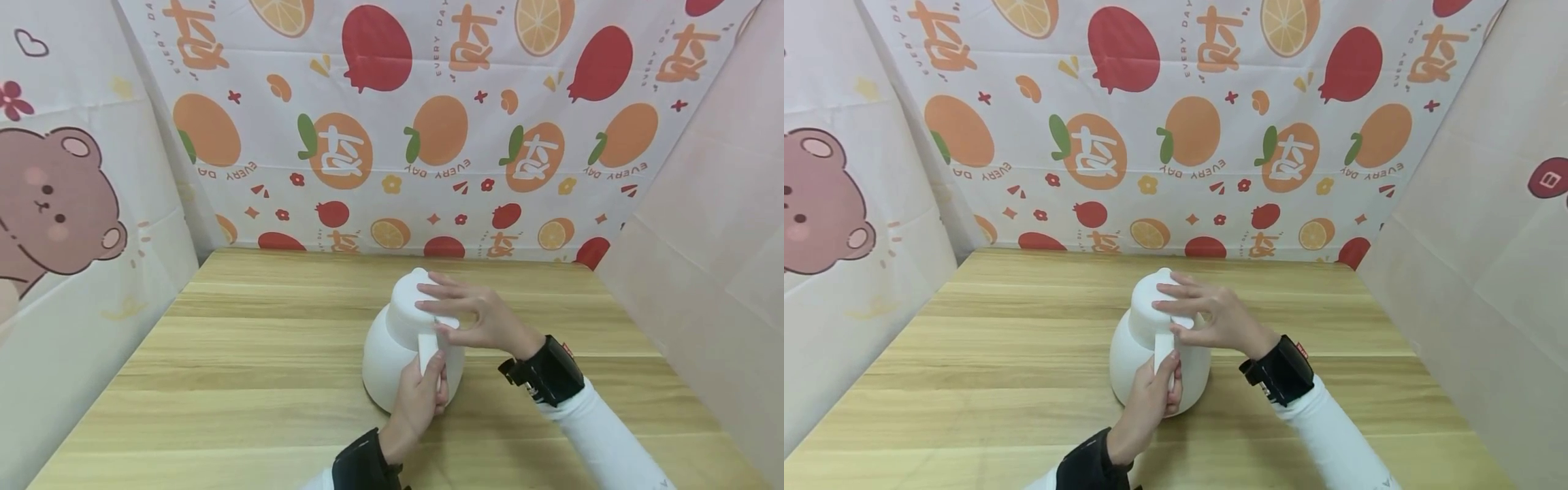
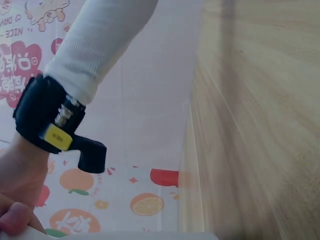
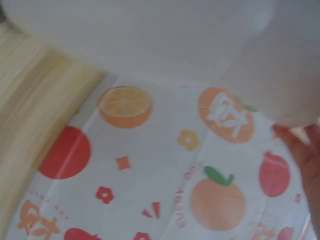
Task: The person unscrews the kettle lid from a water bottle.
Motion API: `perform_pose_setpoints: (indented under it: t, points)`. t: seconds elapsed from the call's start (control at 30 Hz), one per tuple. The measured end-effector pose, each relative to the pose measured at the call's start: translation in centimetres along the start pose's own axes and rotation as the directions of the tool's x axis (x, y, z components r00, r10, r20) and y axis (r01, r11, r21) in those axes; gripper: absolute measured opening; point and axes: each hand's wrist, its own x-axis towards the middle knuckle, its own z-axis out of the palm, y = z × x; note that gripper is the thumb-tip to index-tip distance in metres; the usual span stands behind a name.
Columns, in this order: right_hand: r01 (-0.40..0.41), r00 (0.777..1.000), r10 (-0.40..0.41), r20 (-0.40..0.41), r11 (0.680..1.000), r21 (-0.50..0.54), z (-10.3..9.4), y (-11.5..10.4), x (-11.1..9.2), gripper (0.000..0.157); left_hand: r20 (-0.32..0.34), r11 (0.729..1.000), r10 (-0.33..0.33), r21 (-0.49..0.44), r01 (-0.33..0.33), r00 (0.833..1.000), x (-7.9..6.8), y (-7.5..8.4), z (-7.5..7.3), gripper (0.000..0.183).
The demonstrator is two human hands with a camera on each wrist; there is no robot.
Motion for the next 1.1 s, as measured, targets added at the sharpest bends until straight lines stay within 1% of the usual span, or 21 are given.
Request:
perform_pose_setpoints:
  t: [0.1, 0.2, 0.27, 0.33, 0.4, 0.5, 0.57, 0.6, 0.63, 0.67, 0.7, 0.73, 0.77, 0.83, 0.87, 0.9, 0.93, 1.0, 1.1]
  points:
    - [0.048, 0.999, -0.049, 0.006, 0.994, 0.095, -0.2, 1.1, 0.0, 0.037, -0.004, 1.0, 0.015, 0.0, -0.015, 1.0, -0.1, -0.1, 0.0, 0.044]
    - [0.049, 0.999, -0.051, 0.008, 0.982, 0.183, -0.2, 2.0, 0.3, 0.036, -0.014, 1.0, 0.025, 0.002, -0.025, 1.0, -0.1, -0.1, 0.0, 0.044]
    - [0.044, 0.999, -0.046, 0.007, 0.977, 0.21, -0.1, 2.4, 0.4, 0.036, -0.023, 1.0, 0.026, 0.007, -0.026, 0.999, 0.0, -0.1, 0.0, 0.044]
    - [0.042, 0.999, -0.043, 0.003, 0.977, 0.209, -0.1, 2.6, 0.4, 0.037, -0.032, 1.0, 0.027, 0.013, -0.027, 0.999, 0.0, -0.1, 0.1, 0.044]
    - [0.047, 0.999, -0.048, -0.003, 0.985, 0.168, 0.0, 2.5, 0.3, 0.038, -0.037, 0.999, 0.03, 0.017, -0.029, 0.999, -0.1, -0.1, 0.1, 0.045]
    - [0.066, 0.998, -0.064, -0.023, 0.995, 0.07, 0.0, 1.7, 0.5, 0.039, -0.044, 0.999, 0.034, 0.022, -0.033, 0.998, -0.1, -0.1, 0.3, 0.045]
    - [0.067, 0.995, -0.069, -0.068, 0.997, -0.026, 0.1, 0.7, 0.9, 0.035, -0.049, 0.999, 0.039, 0.019, -0.038, 0.998, -0.2, 0.0, 0.3, 0.045]
    - [0.057, 0.993, -0.065, -0.097, 0.995, -0.084, 0.2, 0.1, 1.2, 0.032, -0.053, 0.999, 0.041, 0.018, -0.04, 0.998, -0.2, 0.0, 0.3, 0.044]
    - [0.029, 0.991, -0.048, -0.126, 0.989, -0.148, 0.3, -0.6, 1.5, 0.029, -0.054, 0.999, 0.043, 0.013, -0.042, 0.998, -0.3, 0.0, 0.3, 0.044]
    - [-0.013, 0.989, -0.02, -0.149, 0.977, -0.213, 0.4, -1.4, 1.8, 0.028, -0.053, 0.999, 0.044, 0.009, -0.043, 0.998, -0.3, 0.0, 0.3, 0.044]
    - [-0.072, 0.986, 0.027, -0.166, 0.959, -0.275, 0.6, -2.1, 2.2, 0.029, -0.053, 0.999, 0.048, 0.005, -0.048, 0.997, -0.3, 0.0, 0.3, 0.044]
    - [-0.139, 0.981, 0.083, -0.175, 0.931, -0.336, 0.9, -2.8, 2.6, 0.032, -0.051, 0.999, 0.053, 0.002, -0.053, 0.997, -0.3, 0.0, 0.3, 0.044]
    - [-0.204, 0.974, 0.146, -0.173, 0.896, -0.395, 1.1, -3.5, 3.0, 0.037, -0.046, 0.998, 0.055, -0.001, -0.055, 0.997, -0.3, 0.0, 0.3, 0.044]
    - [-0.302, 0.953, 0.262, -0.149, 0.813, -0.499, 1.8, -4.4, 3.6, 0.049, -0.035, 0.998, 0.055, -0.001, -0.055, 0.998, -0.2, 0.0, 0.2, 0.044]
    - [-0.329, 0.943, 0.302, -0.141, 0.776, -0.538, 2.1, -4.6, 3.8, 0.053, -0.028, 0.999, 0.054, 0.001, -0.054, 0.998, -0.1, 0.0, 0.1, 0.043]
    - [-0.346, 0.935, 0.324, -0.144, 0.746, -0.569, 2.5, -4.7, 3.9, 0.056, -0.022, 0.998, 0.057, -0.003, -0.057, 0.998, -0.1, 0.0, 0.1, 0.043]
    - [-0.348, 0.934, 0.324, -0.152, 0.726, -0.593, 2.8, -4.7, 3.9, 0.057, -0.018, 0.999, 0.053, 0.0, -0.053, 0.998, -0.1, 0.1, 0.0, 0.041]
    - [-0.341, 0.938, 0.295, -0.18, 0.705, -0.622, 3.4, -4.4, 3.9, 0.055, -0.01, 0.999, 0.05, 0.002, -0.05, 0.999, -0.1, 0.1, -0.1, 0.039]
    - [-0.303, 0.953, 0.208, -0.221, 0.699, -0.648, 3.7, -3.9, 3.7, 0.051, 0.004, 0.998, 0.06, -0.006, -0.06, 0.998, -0.1, 0.2, -0.1, 0.04]
